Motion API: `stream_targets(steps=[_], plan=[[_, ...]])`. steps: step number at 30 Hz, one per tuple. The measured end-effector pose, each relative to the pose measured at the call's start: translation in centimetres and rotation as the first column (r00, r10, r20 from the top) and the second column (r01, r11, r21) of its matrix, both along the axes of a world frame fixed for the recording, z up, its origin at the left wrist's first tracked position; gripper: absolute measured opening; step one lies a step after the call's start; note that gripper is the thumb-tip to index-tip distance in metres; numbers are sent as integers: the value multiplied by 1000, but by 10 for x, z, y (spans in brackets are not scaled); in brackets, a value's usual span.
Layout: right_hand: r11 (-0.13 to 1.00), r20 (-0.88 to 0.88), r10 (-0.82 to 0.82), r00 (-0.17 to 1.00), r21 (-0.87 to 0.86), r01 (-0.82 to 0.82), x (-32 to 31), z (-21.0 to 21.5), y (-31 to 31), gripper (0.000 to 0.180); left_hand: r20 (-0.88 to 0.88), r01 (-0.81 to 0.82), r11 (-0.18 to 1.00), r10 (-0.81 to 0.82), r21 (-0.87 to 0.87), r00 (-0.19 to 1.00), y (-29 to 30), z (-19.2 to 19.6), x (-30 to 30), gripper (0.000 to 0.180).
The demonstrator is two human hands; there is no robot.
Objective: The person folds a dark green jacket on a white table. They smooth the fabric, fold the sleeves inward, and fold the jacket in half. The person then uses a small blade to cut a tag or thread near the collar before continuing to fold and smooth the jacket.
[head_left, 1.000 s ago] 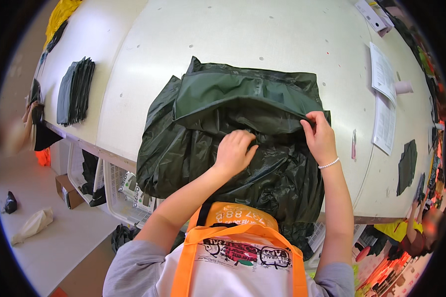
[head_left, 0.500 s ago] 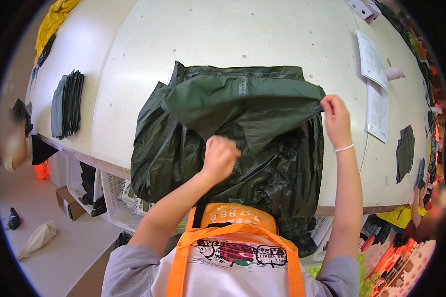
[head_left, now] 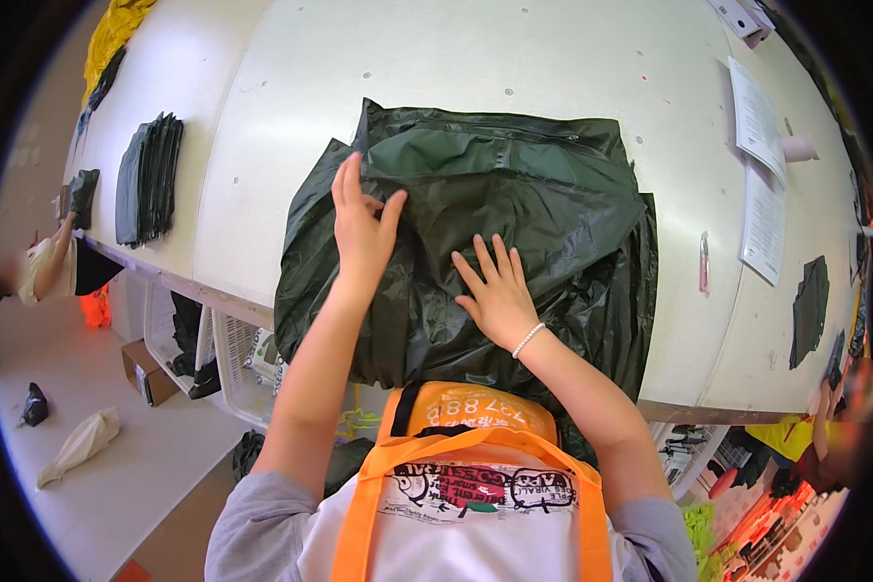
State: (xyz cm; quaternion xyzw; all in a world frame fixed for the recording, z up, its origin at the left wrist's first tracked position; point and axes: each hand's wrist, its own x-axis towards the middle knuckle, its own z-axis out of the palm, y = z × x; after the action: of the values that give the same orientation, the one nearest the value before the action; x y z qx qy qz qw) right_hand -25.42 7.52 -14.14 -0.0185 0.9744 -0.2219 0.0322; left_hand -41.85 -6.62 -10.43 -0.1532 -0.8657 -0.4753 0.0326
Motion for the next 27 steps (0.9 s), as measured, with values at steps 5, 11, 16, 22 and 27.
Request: stream_targets(steps=[5,11,16,22,27], plan=[[999,121,25,992,16,-27,20,-1,-1,59,15,349,936,-350,39,937,-20,-10,-45,15],[998,189,53,980,-52,-44,48,-20,15,57,212,592,698,-558,-402,802,-69,-20,-90,15],[897,230,-56,971,-415,150,30,-2,34,34,284,672,575,-623,-466,729,-59,-29,-101,26],[739,-433,-671,602,-320,593,-29,50,172,17,138,535,735,-530,-417,836,-47,-17,-94,24],[281,347,-857,382,-306,910,-19,-21,248,69,201,421,897,-392,-133,898,-59,-50,-100,36]])
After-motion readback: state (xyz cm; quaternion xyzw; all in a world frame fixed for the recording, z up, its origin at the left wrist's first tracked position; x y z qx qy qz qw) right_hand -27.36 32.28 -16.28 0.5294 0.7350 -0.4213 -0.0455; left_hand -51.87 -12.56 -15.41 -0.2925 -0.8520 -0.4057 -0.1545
